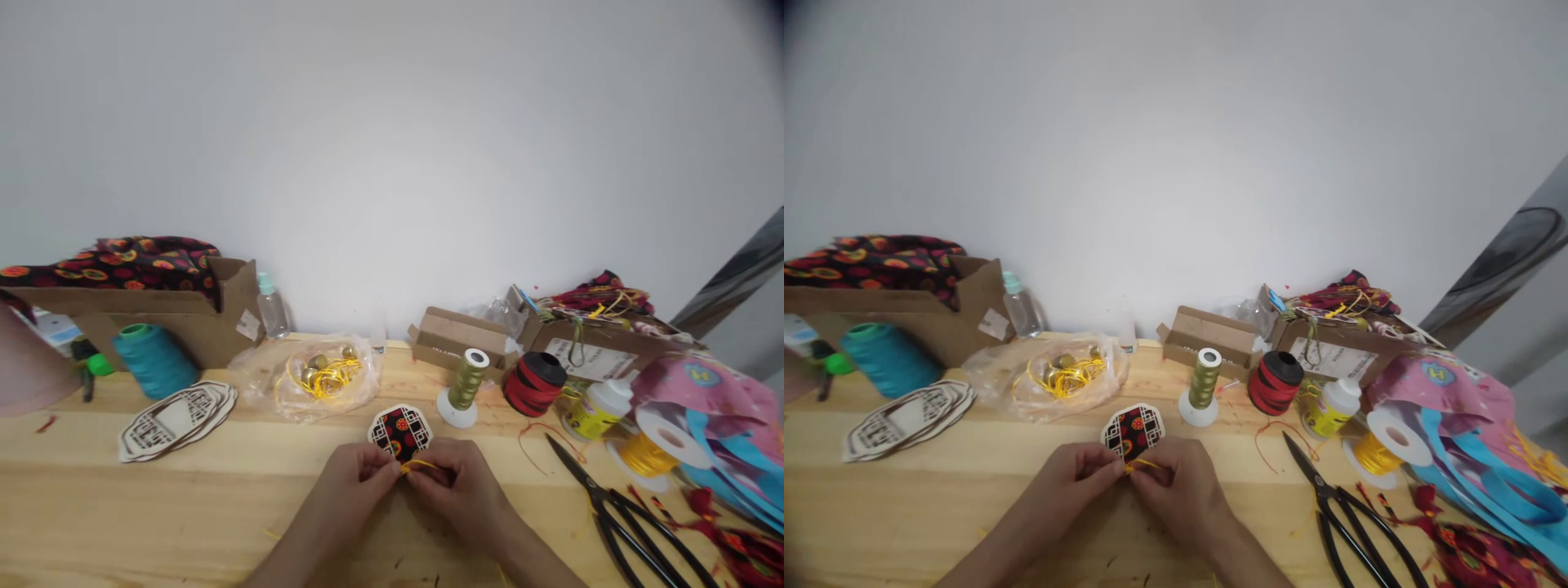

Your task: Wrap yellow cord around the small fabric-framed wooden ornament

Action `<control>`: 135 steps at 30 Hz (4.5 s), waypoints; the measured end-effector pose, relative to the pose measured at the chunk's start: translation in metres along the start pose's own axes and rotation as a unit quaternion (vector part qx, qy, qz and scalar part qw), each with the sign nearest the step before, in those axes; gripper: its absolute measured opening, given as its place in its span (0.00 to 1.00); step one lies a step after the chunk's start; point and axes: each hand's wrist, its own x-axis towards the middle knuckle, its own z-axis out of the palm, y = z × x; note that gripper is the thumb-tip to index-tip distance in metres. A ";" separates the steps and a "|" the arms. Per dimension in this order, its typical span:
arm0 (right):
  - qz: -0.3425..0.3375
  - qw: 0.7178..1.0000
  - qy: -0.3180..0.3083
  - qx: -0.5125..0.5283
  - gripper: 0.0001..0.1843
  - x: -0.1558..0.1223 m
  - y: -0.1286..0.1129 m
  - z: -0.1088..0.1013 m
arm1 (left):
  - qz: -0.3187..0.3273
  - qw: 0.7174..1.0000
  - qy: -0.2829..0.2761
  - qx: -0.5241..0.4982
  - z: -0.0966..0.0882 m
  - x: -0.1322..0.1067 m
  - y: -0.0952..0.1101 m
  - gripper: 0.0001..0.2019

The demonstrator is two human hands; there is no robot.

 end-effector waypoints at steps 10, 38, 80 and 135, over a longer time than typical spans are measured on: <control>0.052 0.997 -0.011 0.049 0.09 0.001 0.004 0.000 | -0.017 1.000 0.000 0.013 0.003 -0.002 0.002 0.11; 0.069 0.994 0.065 0.046 0.12 -0.001 0.012 -0.004 | 0.000 0.997 -0.070 0.045 0.005 -0.006 0.003 0.10; 0.066 0.986 -0.074 0.136 0.13 -0.006 -0.013 0.001 | 0.024 0.996 -0.045 -0.076 0.005 -0.007 0.007 0.07; 0.053 0.985 0.037 0.159 0.05 -0.005 -0.012 0.005 | 0.048 0.993 -0.066 -0.084 0.000 -0.009 0.009 0.10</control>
